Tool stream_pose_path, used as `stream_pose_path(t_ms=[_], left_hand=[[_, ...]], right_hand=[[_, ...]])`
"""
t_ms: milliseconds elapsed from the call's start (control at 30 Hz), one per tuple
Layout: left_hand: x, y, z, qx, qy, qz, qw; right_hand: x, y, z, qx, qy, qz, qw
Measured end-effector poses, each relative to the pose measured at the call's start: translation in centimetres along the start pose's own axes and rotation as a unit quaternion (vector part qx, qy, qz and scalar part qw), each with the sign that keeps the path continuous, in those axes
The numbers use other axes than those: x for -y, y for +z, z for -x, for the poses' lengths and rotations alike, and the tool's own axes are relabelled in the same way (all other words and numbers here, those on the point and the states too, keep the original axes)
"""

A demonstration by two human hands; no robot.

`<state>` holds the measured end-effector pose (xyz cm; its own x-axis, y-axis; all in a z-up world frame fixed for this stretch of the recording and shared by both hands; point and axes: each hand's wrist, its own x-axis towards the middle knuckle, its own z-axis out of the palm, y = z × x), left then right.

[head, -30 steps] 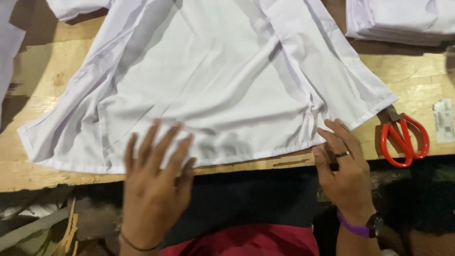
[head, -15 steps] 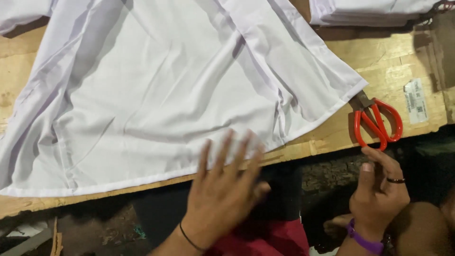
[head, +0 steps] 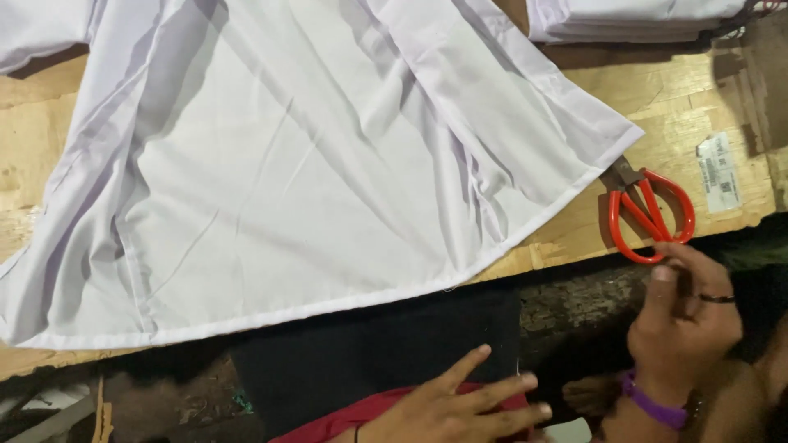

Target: Inspecting white shirts for loose threads, trimming them with scissors, and folding the shirts neatly on a wooden workbench.

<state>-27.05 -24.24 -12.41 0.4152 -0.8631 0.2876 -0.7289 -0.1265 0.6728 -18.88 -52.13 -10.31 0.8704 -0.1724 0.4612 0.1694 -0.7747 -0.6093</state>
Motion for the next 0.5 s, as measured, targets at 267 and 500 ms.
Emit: stream_pose_path(t_ms=[267,500], left_hand=[[1.1,0.9,-1.1,-0.11,-0.117,-0.176,0.971],[5.1,2.6,1.1,-0.029,-0.191,-0.045,0.98]], right_hand=[[-3.0,-1.8,-1.3,-0.005,-0.063,0.033,0.997],[1.4,1.8,4.9,0.003,0.057,-0.076,0.995]])
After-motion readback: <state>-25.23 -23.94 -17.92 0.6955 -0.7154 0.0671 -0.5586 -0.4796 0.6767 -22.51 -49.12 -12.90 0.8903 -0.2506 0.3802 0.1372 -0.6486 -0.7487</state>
